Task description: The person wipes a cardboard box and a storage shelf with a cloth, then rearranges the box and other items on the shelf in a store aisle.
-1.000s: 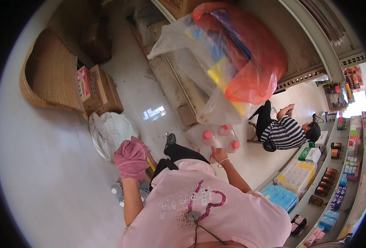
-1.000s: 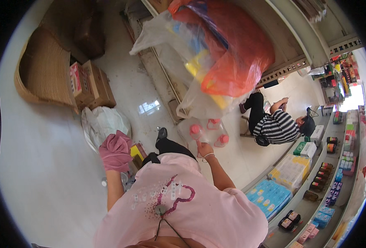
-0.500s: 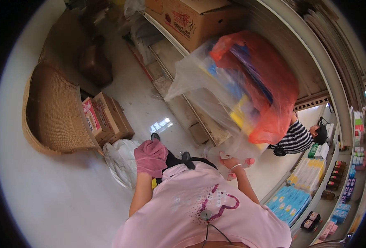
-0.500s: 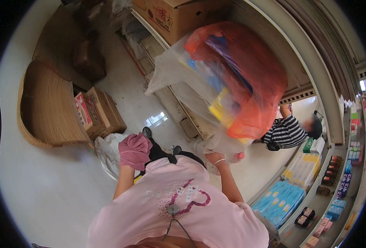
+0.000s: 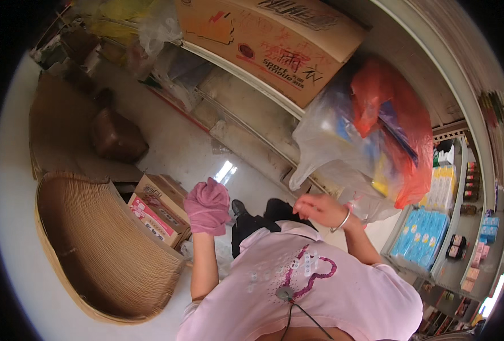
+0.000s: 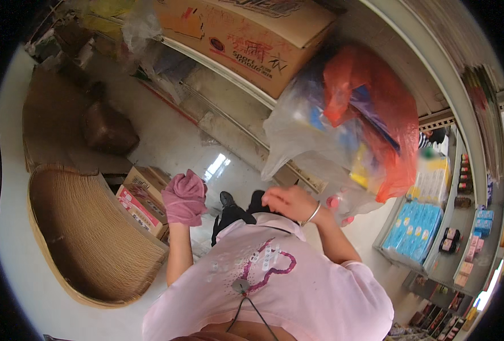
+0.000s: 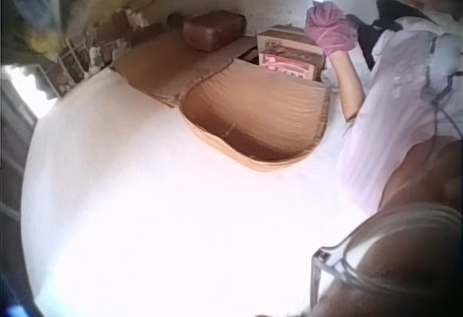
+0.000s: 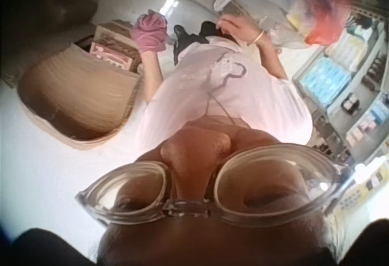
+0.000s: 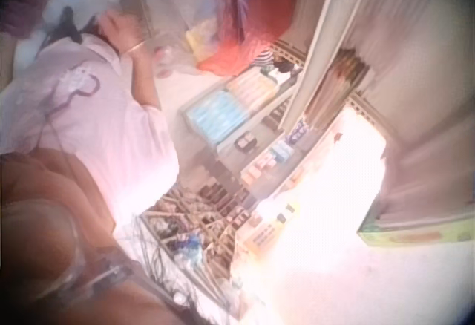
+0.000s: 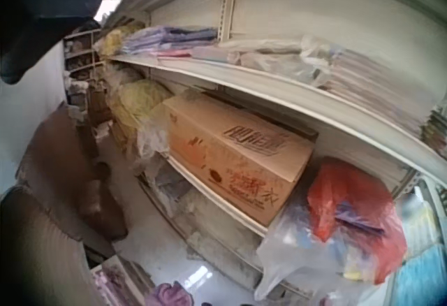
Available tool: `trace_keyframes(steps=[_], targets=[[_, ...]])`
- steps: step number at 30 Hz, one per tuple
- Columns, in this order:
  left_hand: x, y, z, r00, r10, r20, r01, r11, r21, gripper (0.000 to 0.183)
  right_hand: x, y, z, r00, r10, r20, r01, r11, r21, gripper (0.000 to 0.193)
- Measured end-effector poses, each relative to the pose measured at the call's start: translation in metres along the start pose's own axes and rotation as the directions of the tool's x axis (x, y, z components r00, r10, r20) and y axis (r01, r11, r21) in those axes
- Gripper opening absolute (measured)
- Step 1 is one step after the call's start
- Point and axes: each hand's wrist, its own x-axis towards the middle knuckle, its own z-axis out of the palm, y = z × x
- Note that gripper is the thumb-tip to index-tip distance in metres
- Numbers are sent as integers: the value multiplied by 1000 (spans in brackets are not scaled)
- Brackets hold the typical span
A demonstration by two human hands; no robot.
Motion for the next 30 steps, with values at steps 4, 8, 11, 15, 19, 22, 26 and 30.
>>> trace_keyframes(steps=[4,8,11,15,19,22,26,30], targets=[[24,50,-18,990,111,84,-121,983,136,16,22,-10,-5,978,7,-207,-13,1000,-29,26],[28,54,5,990,136,27,-138,984,114,18,42,-34,-9,983,10,-182,10,994,106,21],[35,52,21,994,36,106,-48,992,116,22,58,-51,-20,965,-101,-243,121,990,67,16],[61,47,53,966,-26,256,-13,988,152,25,68,-74,-44,746,-398,-533,407,907,-108,10],[57,20,169,973,147,175,-205,903,378,24,94,-85,-70,338,-562,-755,332,822,-463,13],[53,3,240,704,258,661,-708,199,677,8,120,-98,-86,-45,-537,-842,215,818,-533,30],[142,12,191,396,-50,917,-771,-560,302,21,162,-118,-114,-181,-387,-904,137,900,-413,50],[189,-33,200,325,-402,856,-754,-656,-22,22,205,-103,-123,-337,-350,-874,110,907,-406,56]])
